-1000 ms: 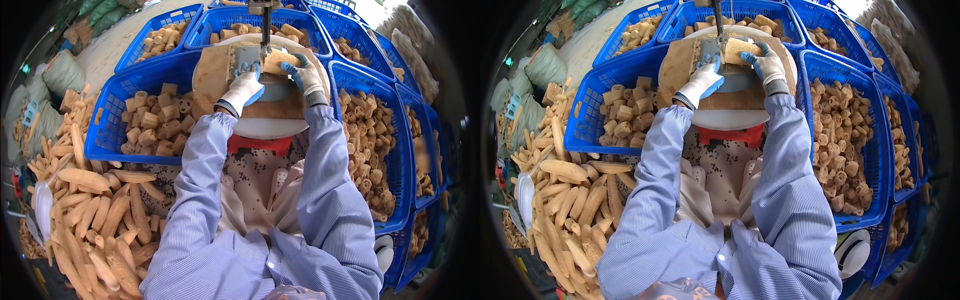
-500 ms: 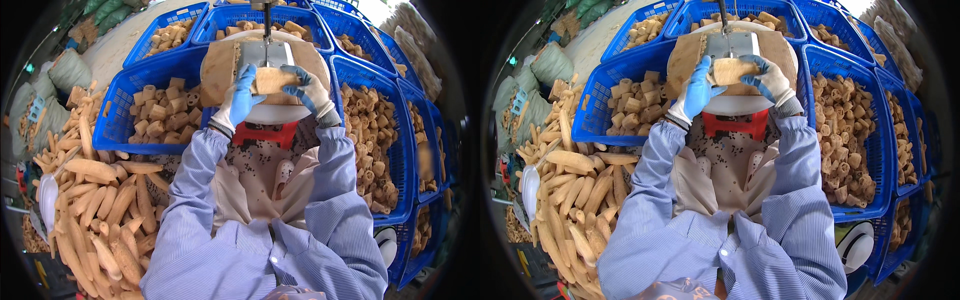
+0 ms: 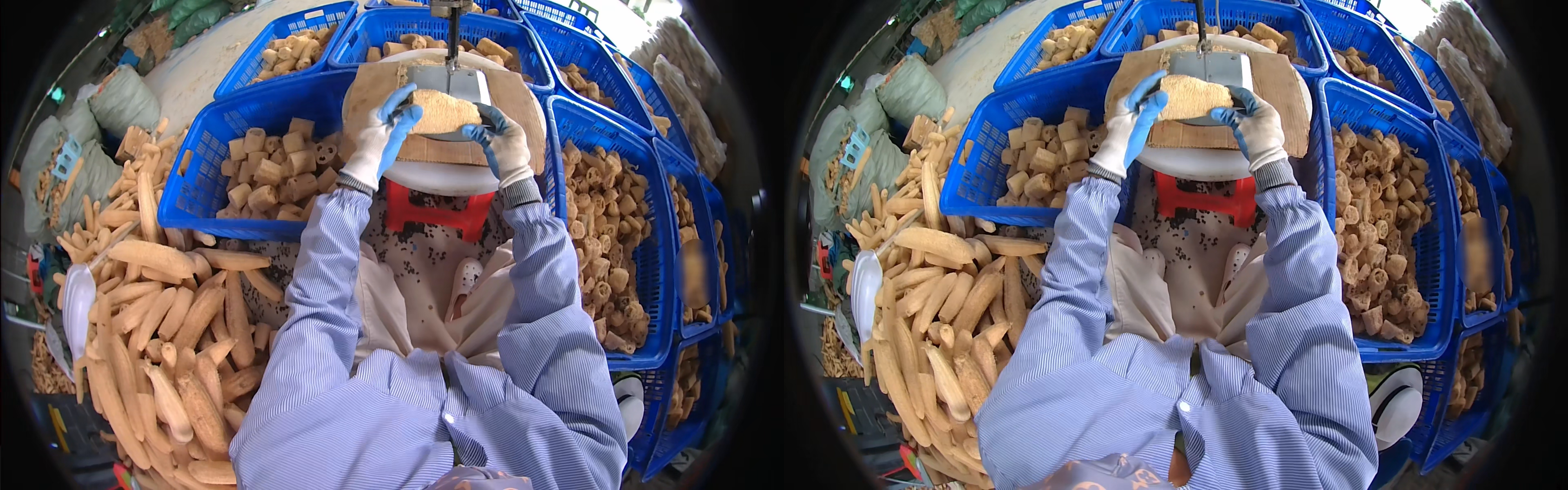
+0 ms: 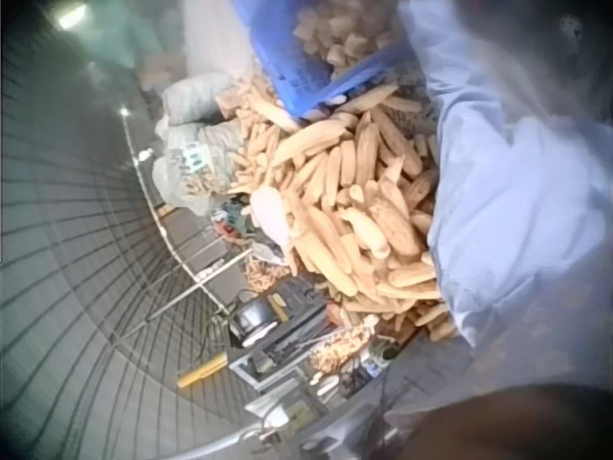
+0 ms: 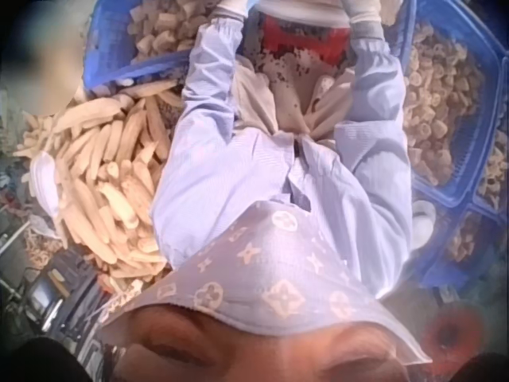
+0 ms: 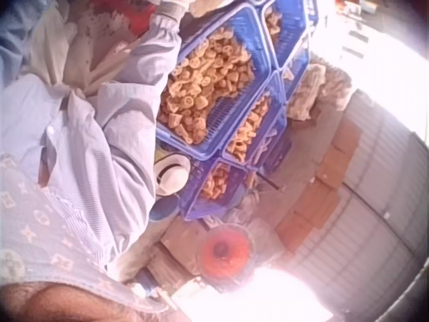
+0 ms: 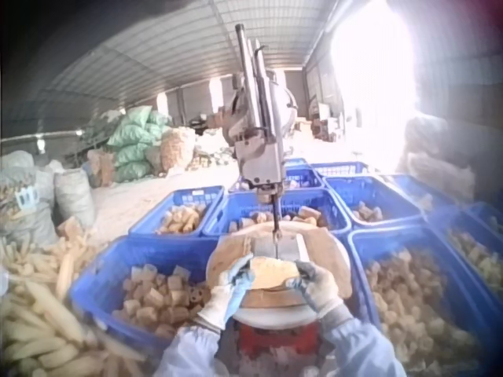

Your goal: The person cuts loofah sponges into smaller cylindrical sections using a vertical band saw machine, reaching for whole sponges from a pile and placing the cut pieces into blue crates.

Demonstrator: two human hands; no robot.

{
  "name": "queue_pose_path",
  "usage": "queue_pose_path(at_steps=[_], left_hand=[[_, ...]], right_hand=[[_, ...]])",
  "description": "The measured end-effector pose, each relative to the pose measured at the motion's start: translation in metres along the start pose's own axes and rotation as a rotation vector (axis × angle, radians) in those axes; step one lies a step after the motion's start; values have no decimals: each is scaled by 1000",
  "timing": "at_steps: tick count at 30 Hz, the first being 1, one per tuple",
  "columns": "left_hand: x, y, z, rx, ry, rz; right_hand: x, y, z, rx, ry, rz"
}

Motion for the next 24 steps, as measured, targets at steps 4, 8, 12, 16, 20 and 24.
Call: queue_pose_path(at_steps=[4,8,12,16,20,24], left_hand=[[-3,13,-9,-131,3,0],[-11,25,-48,-141,-26,0],[-43,35,-70,-42,409,153],[-48,31,-58,-145,-67,41],[-26,25,-27,-149,246,-93],[-15,31,-32,-79,545,-222]], right_hand=[[4,10,8,98,-17,18],[1,28,35,120,-142,8],[14,27,23,166,-156,-61],[6,31,28,212,-190,-89],[9,34,24,263,-169,-117],[12,37,17,266,-312,-117]])
Point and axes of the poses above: each hand's wrist, its own y-axis towards the middle knuckle, its own x-axis out of the palm, z = x × y, the point moved 5 cm from there along y, towards the middle knuckle
